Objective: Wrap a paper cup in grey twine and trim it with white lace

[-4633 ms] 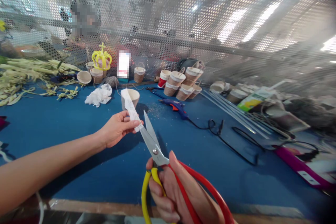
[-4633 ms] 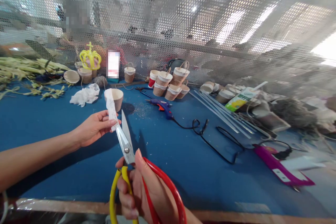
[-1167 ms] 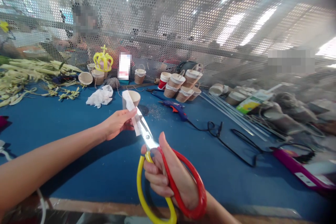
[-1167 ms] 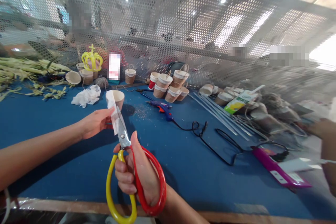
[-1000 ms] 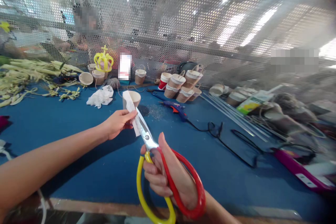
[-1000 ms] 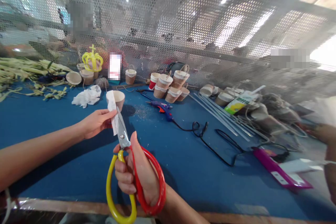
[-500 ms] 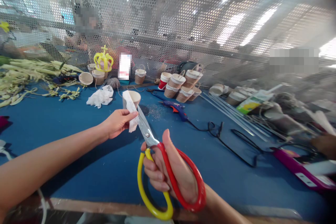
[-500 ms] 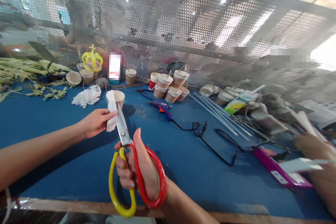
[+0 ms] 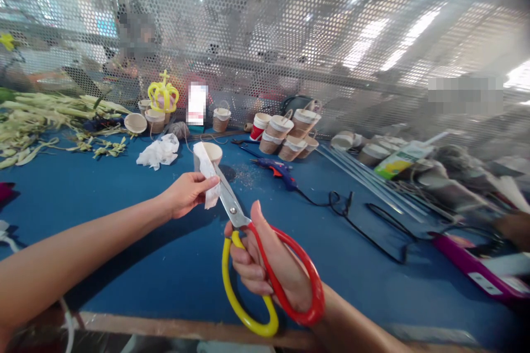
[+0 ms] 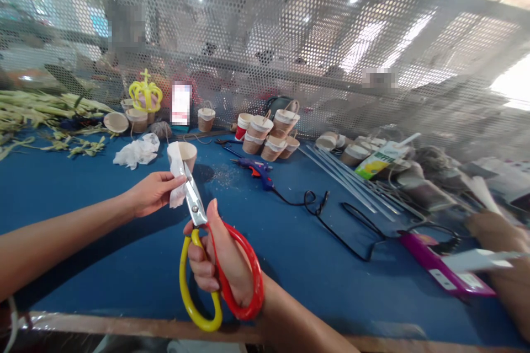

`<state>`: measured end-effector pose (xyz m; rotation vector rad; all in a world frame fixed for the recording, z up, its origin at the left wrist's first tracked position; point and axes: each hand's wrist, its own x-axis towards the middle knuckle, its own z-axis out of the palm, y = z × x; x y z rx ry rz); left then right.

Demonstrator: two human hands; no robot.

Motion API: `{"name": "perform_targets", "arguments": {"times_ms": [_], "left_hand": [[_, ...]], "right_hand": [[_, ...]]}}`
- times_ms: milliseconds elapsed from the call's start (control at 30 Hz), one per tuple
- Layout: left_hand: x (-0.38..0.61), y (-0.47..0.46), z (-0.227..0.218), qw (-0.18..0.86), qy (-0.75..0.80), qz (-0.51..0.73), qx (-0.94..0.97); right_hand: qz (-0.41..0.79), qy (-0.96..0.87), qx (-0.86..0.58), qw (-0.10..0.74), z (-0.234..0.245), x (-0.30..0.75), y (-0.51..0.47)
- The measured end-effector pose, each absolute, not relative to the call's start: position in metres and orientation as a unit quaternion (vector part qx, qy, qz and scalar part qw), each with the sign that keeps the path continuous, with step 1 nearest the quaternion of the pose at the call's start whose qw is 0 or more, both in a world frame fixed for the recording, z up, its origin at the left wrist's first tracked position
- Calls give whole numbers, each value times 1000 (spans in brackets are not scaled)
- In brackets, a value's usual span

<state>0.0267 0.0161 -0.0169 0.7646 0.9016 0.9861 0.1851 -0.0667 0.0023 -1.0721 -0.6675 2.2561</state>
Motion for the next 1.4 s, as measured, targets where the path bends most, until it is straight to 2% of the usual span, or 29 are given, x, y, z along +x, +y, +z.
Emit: {"name": "perform_targets", "arguments": {"times_ms": [367,1400], "left_hand": [[27,16,-17,712,414,445,351],[23,16,-18,717,394,436,374]], "right_hand": [[831,-256,-415,269,6,182,-61],[867,-221,-347,281,10,177,-45]]}}
